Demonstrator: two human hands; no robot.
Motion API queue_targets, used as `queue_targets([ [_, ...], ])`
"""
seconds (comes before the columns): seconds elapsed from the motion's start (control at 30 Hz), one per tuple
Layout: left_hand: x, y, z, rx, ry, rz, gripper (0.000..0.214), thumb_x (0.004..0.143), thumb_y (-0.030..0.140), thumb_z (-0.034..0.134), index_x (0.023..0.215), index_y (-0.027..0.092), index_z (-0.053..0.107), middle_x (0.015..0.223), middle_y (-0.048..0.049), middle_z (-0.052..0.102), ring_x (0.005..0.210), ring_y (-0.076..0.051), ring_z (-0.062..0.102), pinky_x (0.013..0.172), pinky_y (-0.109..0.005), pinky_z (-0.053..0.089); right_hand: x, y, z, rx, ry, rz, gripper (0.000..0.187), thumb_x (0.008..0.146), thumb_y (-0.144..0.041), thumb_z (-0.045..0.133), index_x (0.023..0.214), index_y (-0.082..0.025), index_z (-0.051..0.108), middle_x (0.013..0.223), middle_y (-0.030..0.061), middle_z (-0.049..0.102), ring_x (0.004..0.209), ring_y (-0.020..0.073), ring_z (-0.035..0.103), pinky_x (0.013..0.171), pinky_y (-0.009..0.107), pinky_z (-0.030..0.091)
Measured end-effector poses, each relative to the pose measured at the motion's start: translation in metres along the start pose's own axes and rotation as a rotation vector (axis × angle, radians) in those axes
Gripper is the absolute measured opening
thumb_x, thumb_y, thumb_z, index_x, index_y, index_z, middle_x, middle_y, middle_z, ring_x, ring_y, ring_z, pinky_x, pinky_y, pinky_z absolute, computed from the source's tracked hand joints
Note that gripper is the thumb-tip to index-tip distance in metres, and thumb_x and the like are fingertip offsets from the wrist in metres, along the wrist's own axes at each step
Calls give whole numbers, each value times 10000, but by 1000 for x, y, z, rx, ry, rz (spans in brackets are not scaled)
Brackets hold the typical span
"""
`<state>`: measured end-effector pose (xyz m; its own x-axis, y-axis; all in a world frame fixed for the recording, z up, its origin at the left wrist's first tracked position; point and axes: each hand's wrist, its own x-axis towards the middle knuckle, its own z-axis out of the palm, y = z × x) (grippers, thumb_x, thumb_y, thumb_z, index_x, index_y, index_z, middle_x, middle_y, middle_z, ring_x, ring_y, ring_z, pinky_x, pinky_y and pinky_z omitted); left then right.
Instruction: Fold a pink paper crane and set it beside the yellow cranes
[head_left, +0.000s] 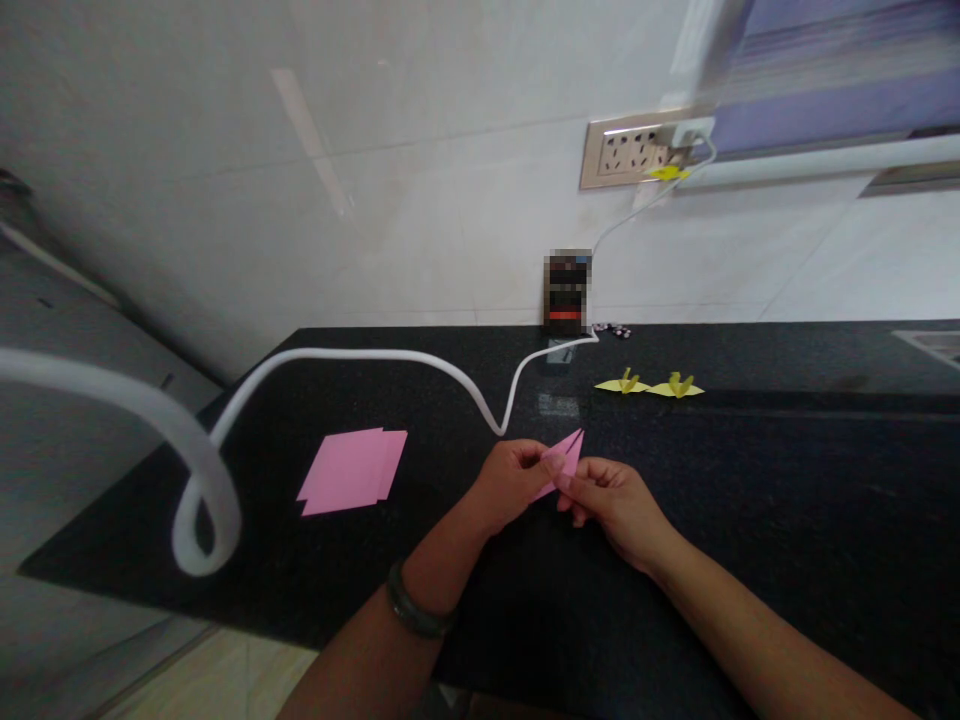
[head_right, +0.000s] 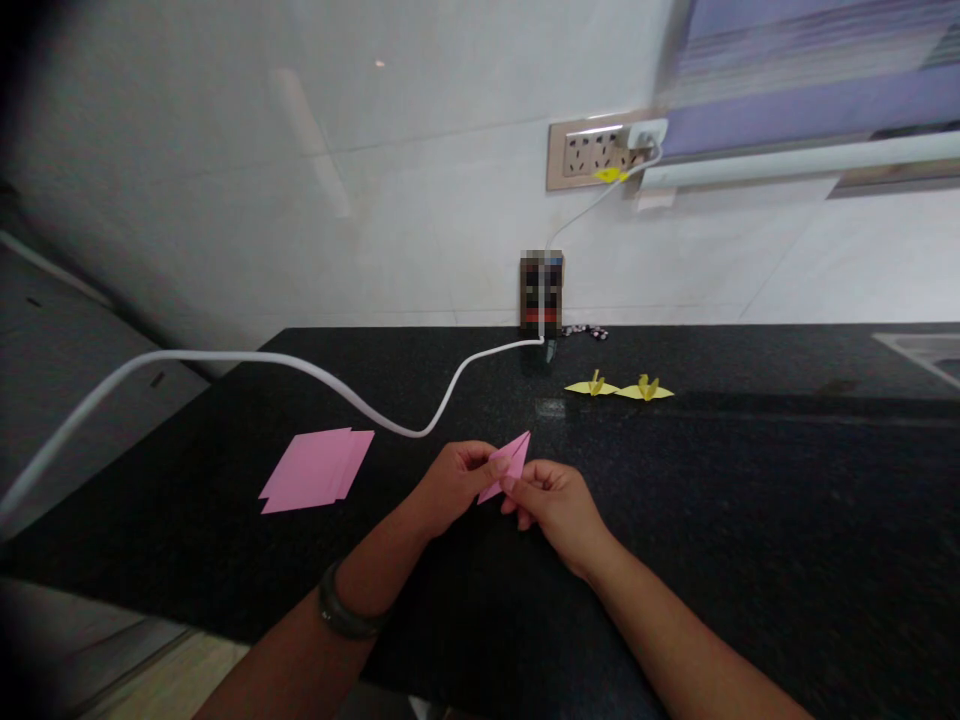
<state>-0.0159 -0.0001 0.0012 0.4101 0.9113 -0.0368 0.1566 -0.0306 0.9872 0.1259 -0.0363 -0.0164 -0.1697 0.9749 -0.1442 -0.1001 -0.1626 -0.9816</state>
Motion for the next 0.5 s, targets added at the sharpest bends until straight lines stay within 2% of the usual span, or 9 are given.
queue_targets([
  [0.2,1,-5,-4,89,9,-13,318,690,413,503,621,107,559,524,30,428,484,-55,340,450,-184,267,-1,-2,0,-12,6,-23,269,698,-387,553,574,-149,529,512,-8,566,384,56,424,409,189,312],
  [0.37,1,-7,-1,-113,-58,-88,308,684,402,522,708,97,561,618,-10,523,529,-69,457,525,-201,373,2,0,-2,-52,75,-63,280,730,-400,512,608,-149,524,556,5,568,406,65,420,421,198,318],
  [0.5,4,-8,-2,-188,-25,-157,280,680,374,532,699,95,549,602,-16,528,497,-66,476,504,-200,391,1,-1,-7,-275,101,-162,245,760,-380,478,672,-159,536,587,15,552,458,89,442,447,216,350],
])
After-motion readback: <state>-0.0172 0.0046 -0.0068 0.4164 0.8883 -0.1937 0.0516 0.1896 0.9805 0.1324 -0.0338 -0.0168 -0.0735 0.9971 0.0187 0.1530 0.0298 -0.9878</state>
